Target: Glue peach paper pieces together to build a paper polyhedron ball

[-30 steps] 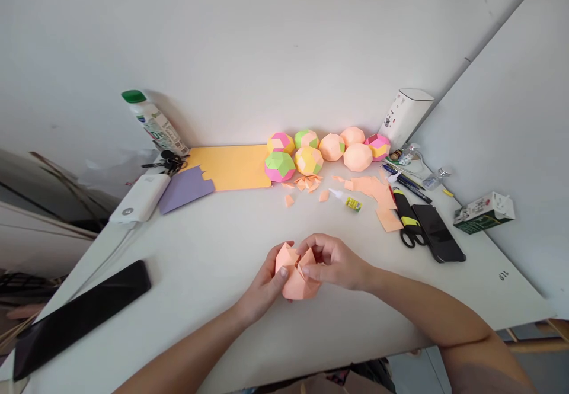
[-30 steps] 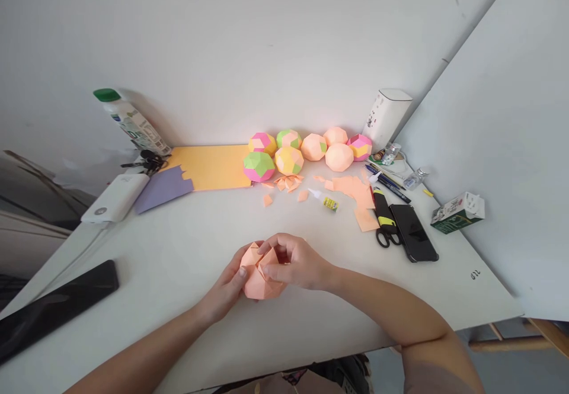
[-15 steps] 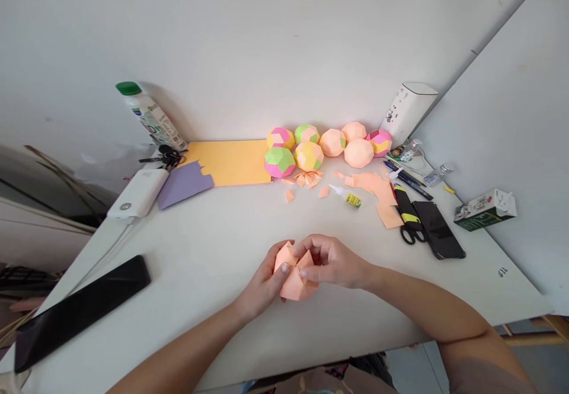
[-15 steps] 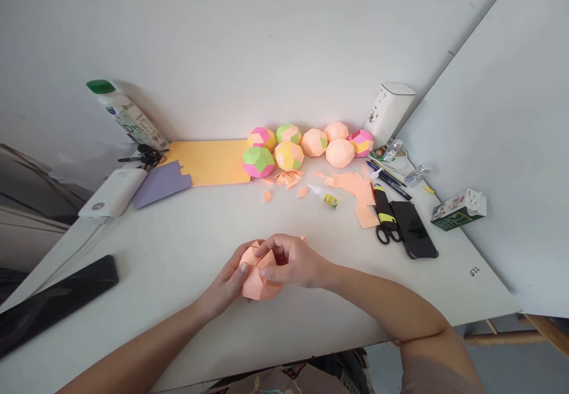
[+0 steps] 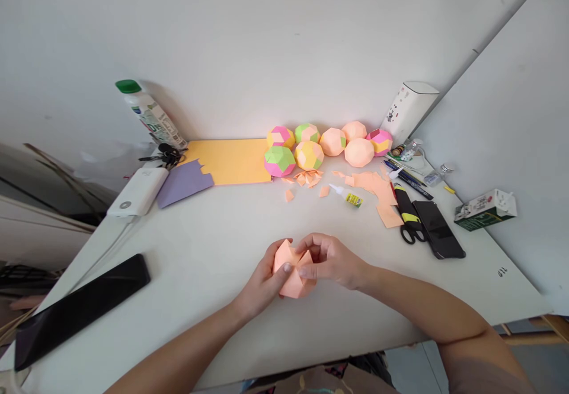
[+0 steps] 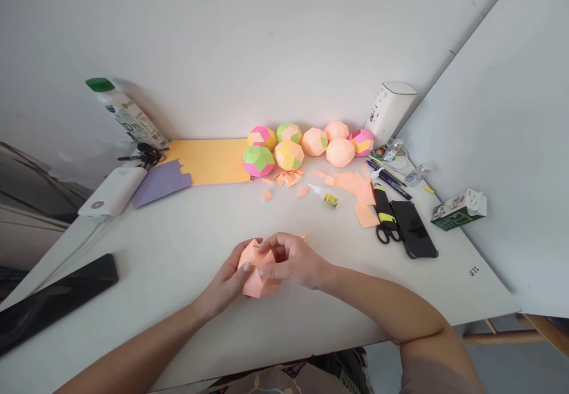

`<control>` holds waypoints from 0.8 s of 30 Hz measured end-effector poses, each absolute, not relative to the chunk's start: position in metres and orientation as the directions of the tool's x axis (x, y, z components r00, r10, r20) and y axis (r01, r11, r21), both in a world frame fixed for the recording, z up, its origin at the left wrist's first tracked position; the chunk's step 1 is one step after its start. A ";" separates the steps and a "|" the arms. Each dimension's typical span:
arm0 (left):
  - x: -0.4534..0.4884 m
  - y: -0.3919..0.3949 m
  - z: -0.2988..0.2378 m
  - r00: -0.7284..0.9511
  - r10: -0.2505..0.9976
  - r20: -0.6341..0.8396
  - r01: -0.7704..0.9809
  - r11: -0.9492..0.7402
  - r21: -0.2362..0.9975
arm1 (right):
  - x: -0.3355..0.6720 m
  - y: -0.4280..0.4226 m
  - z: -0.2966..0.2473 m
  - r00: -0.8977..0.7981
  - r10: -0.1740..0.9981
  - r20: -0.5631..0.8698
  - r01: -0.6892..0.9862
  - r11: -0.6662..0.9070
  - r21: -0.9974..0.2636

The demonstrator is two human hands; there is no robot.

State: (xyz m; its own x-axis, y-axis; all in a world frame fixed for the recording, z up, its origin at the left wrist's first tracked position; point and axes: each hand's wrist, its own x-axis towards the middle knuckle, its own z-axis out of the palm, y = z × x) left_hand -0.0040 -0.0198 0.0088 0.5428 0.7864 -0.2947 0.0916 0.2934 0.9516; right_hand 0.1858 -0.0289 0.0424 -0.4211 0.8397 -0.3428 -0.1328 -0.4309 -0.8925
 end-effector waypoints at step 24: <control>-0.007 -0.020 0.003 0.549 0.805 -0.224 -0.016 0.278 0.960 | 0.185 -0.028 0.046 -0.279 0.867 -0.412 -0.147 -0.463 -0.874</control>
State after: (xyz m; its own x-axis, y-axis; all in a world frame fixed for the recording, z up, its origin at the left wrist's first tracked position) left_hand -0.0067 -0.0198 0.0034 0.5490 0.8052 -0.2241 -0.0157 0.2780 0.9605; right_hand 0.1845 -0.0279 0.0456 -0.2794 0.8672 -0.4121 -0.1475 -0.4629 -0.8741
